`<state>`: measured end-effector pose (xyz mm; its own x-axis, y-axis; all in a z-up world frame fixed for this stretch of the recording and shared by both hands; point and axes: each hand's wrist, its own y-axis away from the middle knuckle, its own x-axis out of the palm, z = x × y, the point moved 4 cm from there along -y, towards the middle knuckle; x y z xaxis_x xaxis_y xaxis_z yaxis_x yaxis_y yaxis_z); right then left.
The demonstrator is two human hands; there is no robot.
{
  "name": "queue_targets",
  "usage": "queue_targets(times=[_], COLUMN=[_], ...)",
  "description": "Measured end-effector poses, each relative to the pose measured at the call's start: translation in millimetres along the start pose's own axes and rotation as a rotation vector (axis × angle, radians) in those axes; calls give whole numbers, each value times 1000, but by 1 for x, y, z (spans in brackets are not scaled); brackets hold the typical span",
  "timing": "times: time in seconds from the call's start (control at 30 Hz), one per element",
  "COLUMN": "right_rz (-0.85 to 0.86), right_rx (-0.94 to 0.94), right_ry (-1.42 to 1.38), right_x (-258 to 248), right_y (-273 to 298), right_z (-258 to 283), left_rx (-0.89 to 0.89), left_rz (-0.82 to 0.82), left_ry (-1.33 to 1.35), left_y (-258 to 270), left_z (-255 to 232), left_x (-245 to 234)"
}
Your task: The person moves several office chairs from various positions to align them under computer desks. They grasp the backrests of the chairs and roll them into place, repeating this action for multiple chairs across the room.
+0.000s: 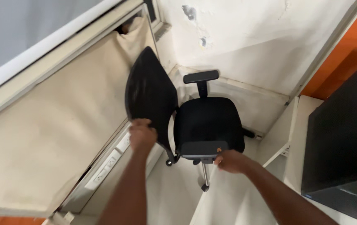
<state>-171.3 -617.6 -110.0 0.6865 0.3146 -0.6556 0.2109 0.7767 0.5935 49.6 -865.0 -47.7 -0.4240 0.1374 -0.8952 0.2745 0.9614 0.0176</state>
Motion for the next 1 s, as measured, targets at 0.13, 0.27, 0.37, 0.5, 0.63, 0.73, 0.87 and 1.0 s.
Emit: queue_targets(times=[0.13, 0.27, 0.37, 0.5, 0.63, 0.73, 0.87, 1.0], right_rz=[52, 88, 87, 120, 106, 91, 38, -204], right_rx=[40, 34, 118, 178, 171, 97, 5, 70], right_ry=[23, 74, 3, 24, 3, 6, 81, -203], right_x=[10, 15, 17, 21, 28, 32, 26, -12], right_y=[-11, -23, -24, -18, -17, -31, -59, -69], right_z=[2, -9, -22, -25, -22, -20, -3, 40], left_rx=[-94, -57, 21, -6, -64, -41, 305, 423], left_rz=[-21, 120, 244, 274, 286, 267, -197, -221], left_ry=[31, 88, 67, -247, -342, -372, -402, -284], left_y=[-51, -102, -119, -98, -53, -33, -4, 85], left_z=[32, 71, 85, 76, 45, 31, 19, -27], left_x=[6, 25, 39, 16, -5, 3, 47, 76])
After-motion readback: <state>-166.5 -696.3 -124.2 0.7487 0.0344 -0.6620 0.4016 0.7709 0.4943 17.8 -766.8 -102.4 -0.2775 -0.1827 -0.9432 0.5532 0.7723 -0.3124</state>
